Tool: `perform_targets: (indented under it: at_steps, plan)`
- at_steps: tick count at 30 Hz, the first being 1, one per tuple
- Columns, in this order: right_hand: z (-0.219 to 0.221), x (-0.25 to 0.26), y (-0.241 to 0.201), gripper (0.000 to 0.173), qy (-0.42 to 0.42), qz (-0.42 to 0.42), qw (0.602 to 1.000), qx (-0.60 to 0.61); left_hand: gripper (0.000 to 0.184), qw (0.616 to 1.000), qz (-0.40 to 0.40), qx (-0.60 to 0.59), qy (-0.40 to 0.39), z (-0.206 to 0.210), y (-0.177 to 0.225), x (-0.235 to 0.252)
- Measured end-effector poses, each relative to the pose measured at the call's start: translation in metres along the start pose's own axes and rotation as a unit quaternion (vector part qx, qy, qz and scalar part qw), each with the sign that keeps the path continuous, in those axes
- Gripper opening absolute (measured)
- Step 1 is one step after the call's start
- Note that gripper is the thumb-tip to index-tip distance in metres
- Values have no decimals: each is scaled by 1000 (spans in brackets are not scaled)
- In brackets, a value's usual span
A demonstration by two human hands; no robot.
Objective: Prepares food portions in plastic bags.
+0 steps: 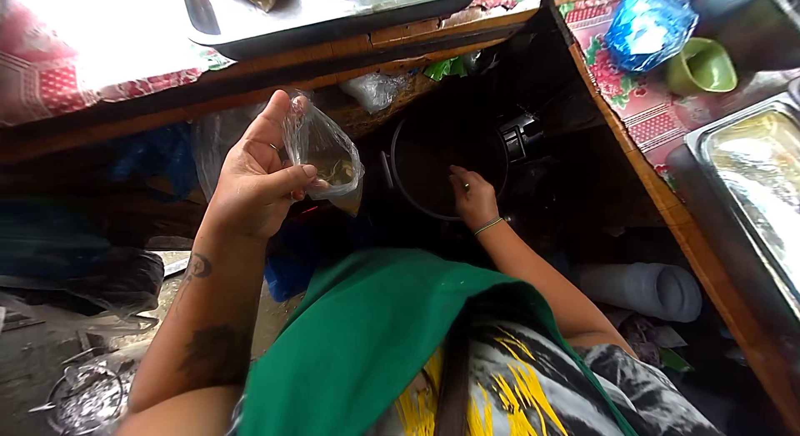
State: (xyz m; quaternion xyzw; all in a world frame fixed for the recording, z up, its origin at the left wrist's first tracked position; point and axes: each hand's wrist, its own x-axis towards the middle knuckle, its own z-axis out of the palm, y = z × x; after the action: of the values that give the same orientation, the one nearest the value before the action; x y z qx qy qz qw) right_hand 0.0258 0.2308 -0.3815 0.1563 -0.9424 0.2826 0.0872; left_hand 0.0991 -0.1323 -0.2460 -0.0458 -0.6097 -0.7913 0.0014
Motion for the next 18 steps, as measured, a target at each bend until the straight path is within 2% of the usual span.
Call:
perform_targets:
  at_steps: [3,6,8,11,15,18]
  plan:
    - [-1,5,2,39,69,169,975,127,96,1000,2,4,7,-1,-2,-1]
    - [1,12,10,38,113,325,903,258,96,1000,0,8,11,-1,-3,-1]
    - [-3,12,13,39,139,392,854,311,96,1000,-2,11,9,-1,-4,0]
    - [-14,4,15,40,160,435,815,347,96,1000,-6,16,6,-2,-1,1]
    - [-26,-6,24,35,217,451,766,403,96,1000,-14,15,-8,2,0,8]
    - [-36,-12,25,34,240,447,756,414,97,999,-11,14,-36,8,2,17]
